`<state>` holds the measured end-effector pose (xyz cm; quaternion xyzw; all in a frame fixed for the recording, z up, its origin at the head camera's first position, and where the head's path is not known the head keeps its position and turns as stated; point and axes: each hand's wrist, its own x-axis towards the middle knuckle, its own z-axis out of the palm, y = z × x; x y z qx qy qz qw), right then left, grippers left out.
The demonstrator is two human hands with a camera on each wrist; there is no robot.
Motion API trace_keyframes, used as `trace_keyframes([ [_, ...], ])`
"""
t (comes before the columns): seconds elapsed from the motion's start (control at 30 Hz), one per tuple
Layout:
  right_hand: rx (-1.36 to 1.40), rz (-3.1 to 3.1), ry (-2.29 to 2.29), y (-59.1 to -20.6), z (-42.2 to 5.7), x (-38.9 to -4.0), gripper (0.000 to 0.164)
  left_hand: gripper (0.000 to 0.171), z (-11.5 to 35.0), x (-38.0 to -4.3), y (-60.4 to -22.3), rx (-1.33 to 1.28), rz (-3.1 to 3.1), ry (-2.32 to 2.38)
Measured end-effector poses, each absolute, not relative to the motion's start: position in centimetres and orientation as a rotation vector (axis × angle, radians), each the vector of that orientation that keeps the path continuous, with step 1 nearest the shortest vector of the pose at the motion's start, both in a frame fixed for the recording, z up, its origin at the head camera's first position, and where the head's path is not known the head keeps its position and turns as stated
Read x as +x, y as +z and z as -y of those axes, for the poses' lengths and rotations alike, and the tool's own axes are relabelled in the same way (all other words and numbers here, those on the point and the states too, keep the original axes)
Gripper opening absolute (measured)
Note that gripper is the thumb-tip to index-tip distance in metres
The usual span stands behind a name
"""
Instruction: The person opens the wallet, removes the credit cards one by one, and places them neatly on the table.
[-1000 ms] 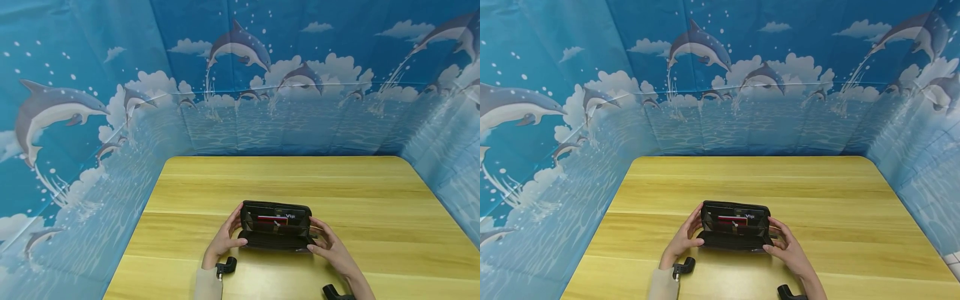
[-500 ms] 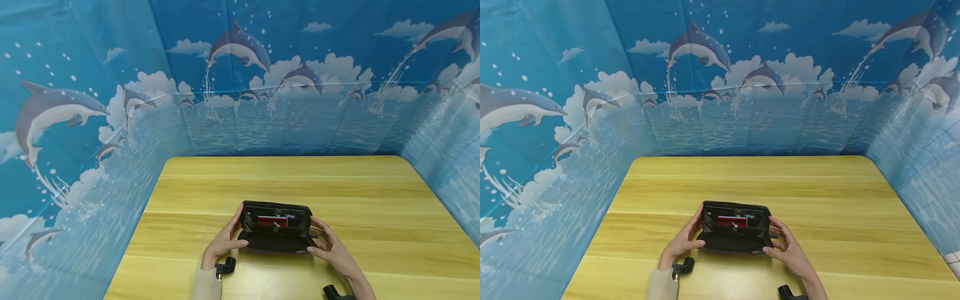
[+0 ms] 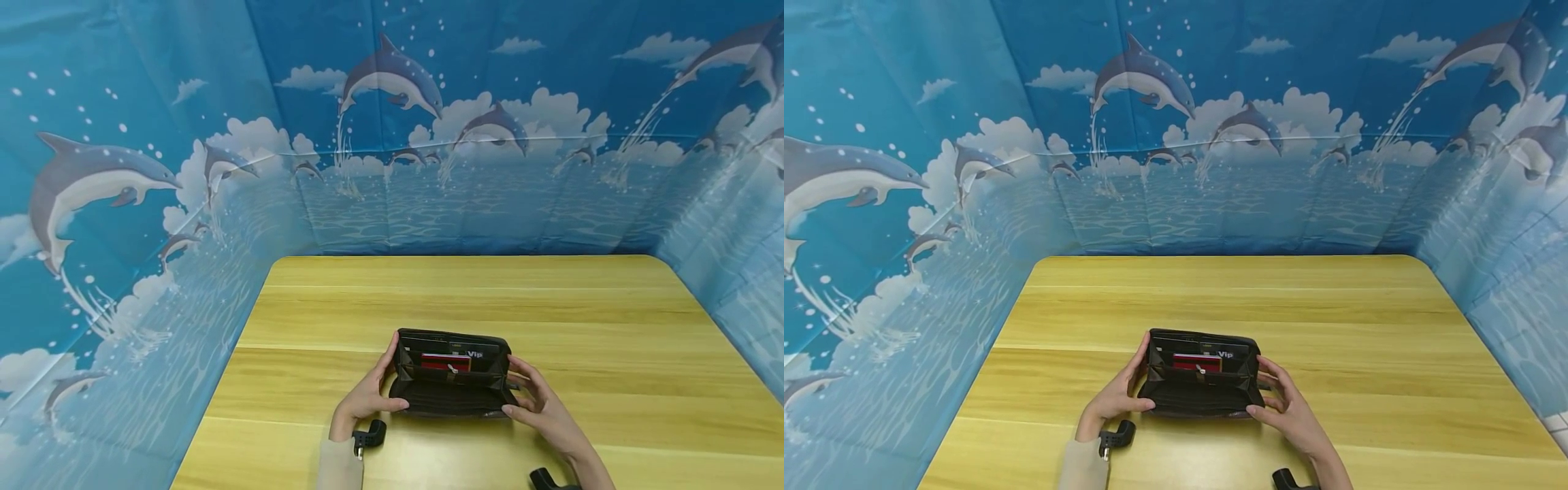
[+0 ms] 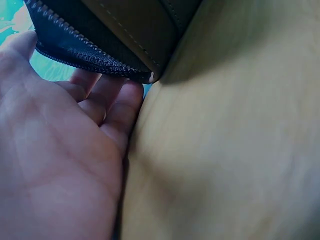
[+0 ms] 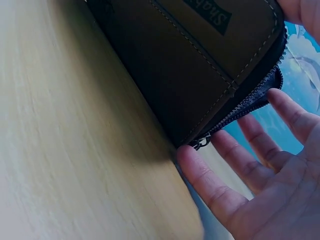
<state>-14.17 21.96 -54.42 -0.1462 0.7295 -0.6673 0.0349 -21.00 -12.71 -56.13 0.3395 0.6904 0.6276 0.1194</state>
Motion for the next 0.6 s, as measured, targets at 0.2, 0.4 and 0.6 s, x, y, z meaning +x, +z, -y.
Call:
trace_keyframes([
  [0.2, -0.375, -2.302, -1.985, -54.1, -22.1, -14.1, 0.073, 0.113, 12.8, -21.1, -56.3, 1.008, -2.028, 1.83],
  [0.4, -0.379, -2.492, -1.773, -52.4, -22.8, -14.3, 0.068, 0.111, 12.8, -20.7, -55.3, 1.026, -2.01, 1.838],
  [0.6, -0.543, -2.762, -1.621, -48.8, -22.7, -16.2, 0.041, 0.11, 12.8, -20.2, -53.7, 0.992, -1.995, 1.847],
])
